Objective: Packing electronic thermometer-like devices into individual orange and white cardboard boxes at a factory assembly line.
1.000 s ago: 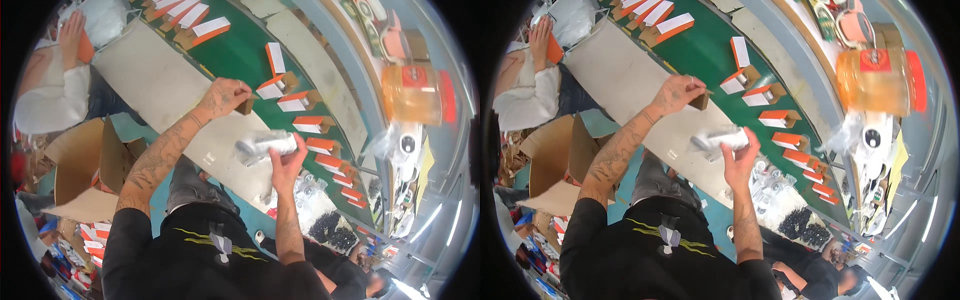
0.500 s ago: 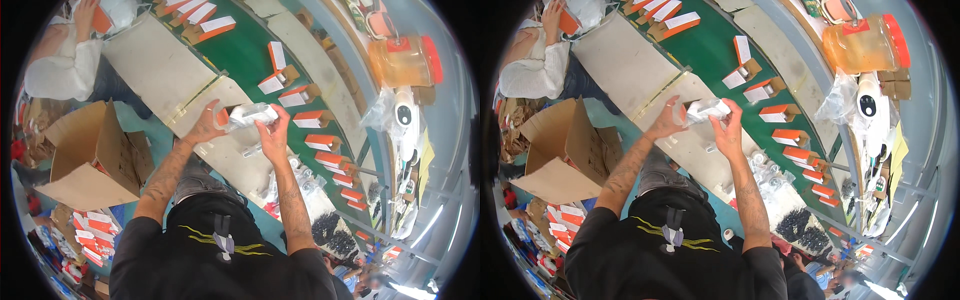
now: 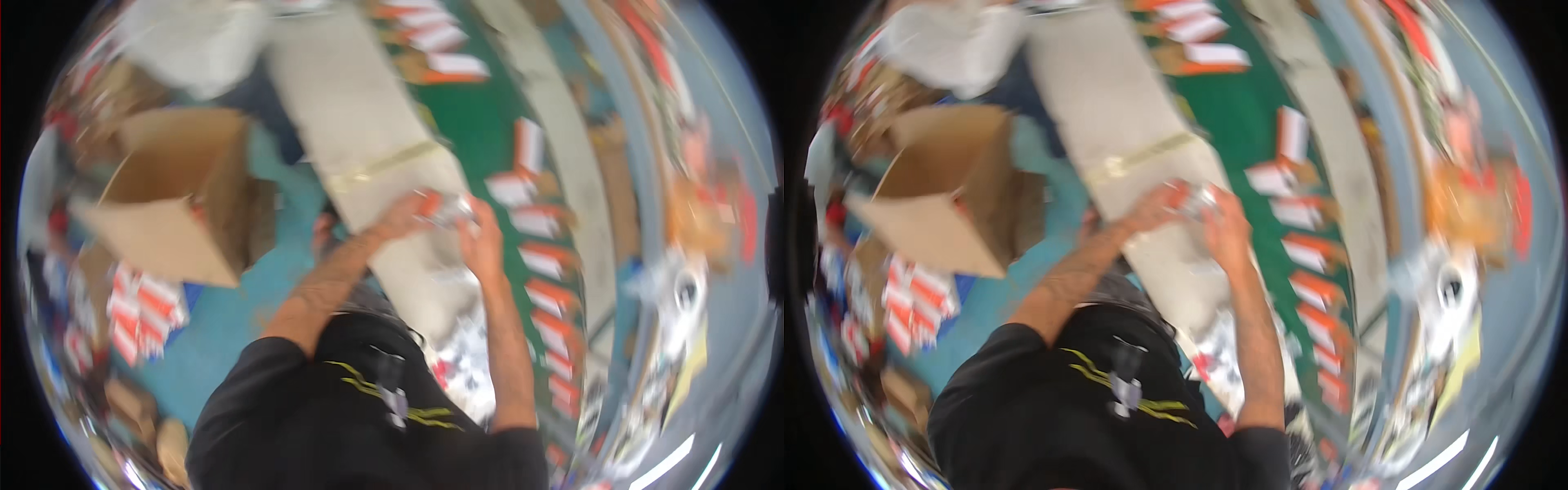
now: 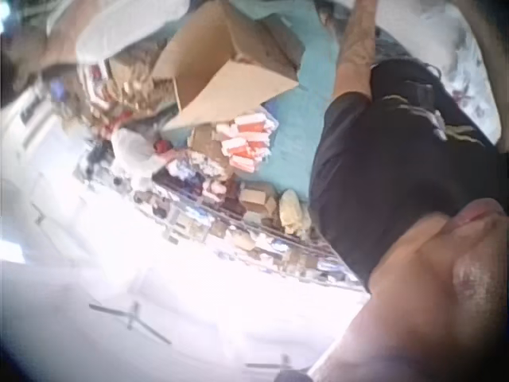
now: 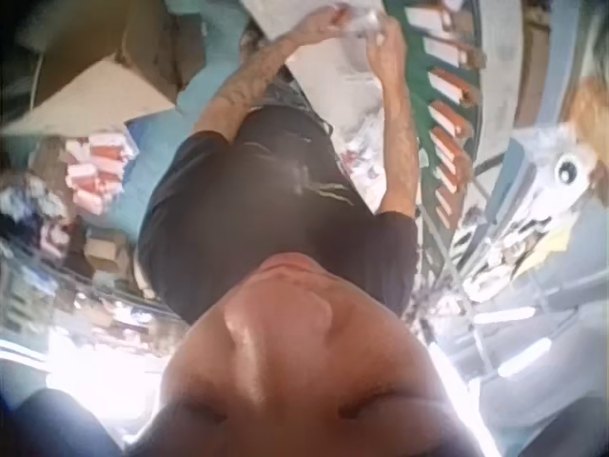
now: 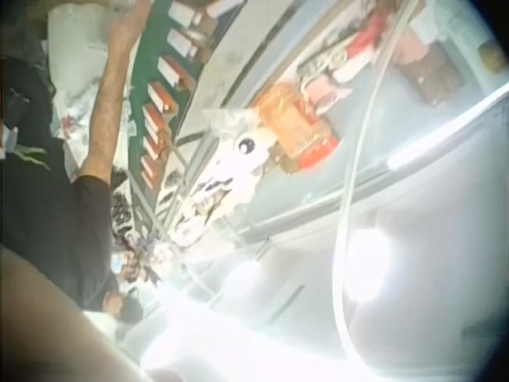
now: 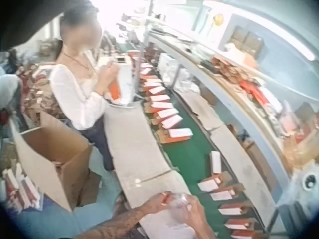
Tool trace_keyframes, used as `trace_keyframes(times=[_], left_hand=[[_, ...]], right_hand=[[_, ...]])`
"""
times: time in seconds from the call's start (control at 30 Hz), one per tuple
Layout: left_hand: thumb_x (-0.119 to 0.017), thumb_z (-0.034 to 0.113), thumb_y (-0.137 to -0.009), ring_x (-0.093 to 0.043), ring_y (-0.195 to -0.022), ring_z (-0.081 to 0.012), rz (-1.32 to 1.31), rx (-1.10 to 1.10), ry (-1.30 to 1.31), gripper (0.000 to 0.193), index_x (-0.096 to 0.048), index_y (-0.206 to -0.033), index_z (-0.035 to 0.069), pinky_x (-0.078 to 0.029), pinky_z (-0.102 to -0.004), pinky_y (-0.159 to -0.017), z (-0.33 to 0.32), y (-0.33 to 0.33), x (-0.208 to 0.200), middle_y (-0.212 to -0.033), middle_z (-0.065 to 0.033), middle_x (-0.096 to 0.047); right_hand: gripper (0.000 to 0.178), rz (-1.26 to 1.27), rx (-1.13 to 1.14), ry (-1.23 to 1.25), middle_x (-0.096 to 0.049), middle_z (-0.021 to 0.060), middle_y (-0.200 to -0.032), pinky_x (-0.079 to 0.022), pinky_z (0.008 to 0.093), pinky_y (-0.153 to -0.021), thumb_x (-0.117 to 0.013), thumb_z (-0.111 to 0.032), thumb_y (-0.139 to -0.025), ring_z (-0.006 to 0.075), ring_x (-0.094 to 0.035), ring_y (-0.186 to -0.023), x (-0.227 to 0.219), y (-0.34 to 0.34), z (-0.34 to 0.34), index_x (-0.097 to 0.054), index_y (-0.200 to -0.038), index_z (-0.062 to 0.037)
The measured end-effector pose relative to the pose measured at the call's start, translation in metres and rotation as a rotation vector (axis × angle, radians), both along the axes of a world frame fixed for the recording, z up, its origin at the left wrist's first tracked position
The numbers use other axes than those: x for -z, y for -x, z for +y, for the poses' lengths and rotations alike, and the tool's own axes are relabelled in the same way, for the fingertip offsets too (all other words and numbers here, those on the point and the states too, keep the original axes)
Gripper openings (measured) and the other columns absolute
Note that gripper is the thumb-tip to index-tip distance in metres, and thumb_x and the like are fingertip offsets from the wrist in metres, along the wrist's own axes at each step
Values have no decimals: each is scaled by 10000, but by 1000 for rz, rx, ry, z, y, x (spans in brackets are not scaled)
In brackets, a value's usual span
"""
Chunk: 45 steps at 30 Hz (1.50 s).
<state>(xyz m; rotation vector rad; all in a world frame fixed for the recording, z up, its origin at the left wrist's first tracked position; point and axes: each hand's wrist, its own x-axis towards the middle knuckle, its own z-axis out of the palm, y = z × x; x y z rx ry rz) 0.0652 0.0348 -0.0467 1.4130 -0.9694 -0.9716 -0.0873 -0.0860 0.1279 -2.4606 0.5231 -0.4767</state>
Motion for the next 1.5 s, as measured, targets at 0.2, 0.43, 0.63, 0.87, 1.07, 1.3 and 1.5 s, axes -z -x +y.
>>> trace_keyframes(times=[0.2, 0.43, 0.63, 0.87, 1.07, 1.3, 1.5], left_hand=[[-858, 251, -788, -605, -1181, -417, -220, 29, 16, 690, -542, -1377, 80, -480, -485, -1055, -14, 21, -37, -1216, -203, -645], [-838, 345, -812, -602, -1197, -411, -354, 3, 72, 723, -541, -1419, 88, -463, -495, -1072, -27, 19, -21, -1238, -211, -653], [-843, 340, -839, -521, -1365, -362, -291, -65, 7, 791, -486, -1478, 41, -407, -453, -1162, -16, -26, -31, -1460, -180, -556], [-758, 210, -884, -578, -1217, -369, -583, -383, -51, 365, -611, -1187, 70, -466, -457, -1087, -96, -131, 36, -1310, -147, -600], [-749, 275, -898, -530, -1348, -388, -379, -336, -78, 412, -636, -1244, 81, -437, -448, -1139, -218, -204, 63, -1414, -187, -570], [-711, 343, -933, -668, -963, -386, -871, -227, -52, 353, -669, -1074, 22, -550, -476, -840, -259, -215, 88, -998, -189, -665], [-728, 332, -960, -659, -983, -324, -907, -421, 198, 334, -680, -944, 2, -558, -419, -843, -218, -174, -49, -1024, -111, -662]], right_hand=[[326, 174, 22, 533, -602, 190, -1330, -454, 499, -1035, -777, -149, -900, 380, -545, -1281, 47, 27, 26, -722, -1215, -83], [276, -119, 231, 304, -627, 171, -1306, -465, 485, -1032, -720, -152, -934, 394, -587, -1195, -5, -13, 7, -719, -1195, -64], [188, 136, 104, 98, -720, 176, -1056, -540, 480, -856, -572, -24, -960, 401, -684, -993, -24, -49, -74, -681, -1112, -44], [205, 128, 312, 29, -711, 220, -1015, -534, 508, -826, -580, -7, -950, 463, -668, -961, -40, -67, -207, -653, -1136, -51], [272, 320, 537, 108, -731, 226, -1087, -535, 509, -907, -586, -21, -935, 474, -665, -1050, 6, -70, -296, -651, -1195, -68], [309, 79, 469, 425, -681, 185, -1213, -507, 468, -992, -679, -123, -947, 386, -645, -1139, -16, -72, -232, -646, -1245, -47], [285, 572, 113, -42, -677, 178, -1168, -466, 489, -1047, -692, -153, -941, 391, -610, -1187, 60, 107, -56, -672, -1212, -68]])
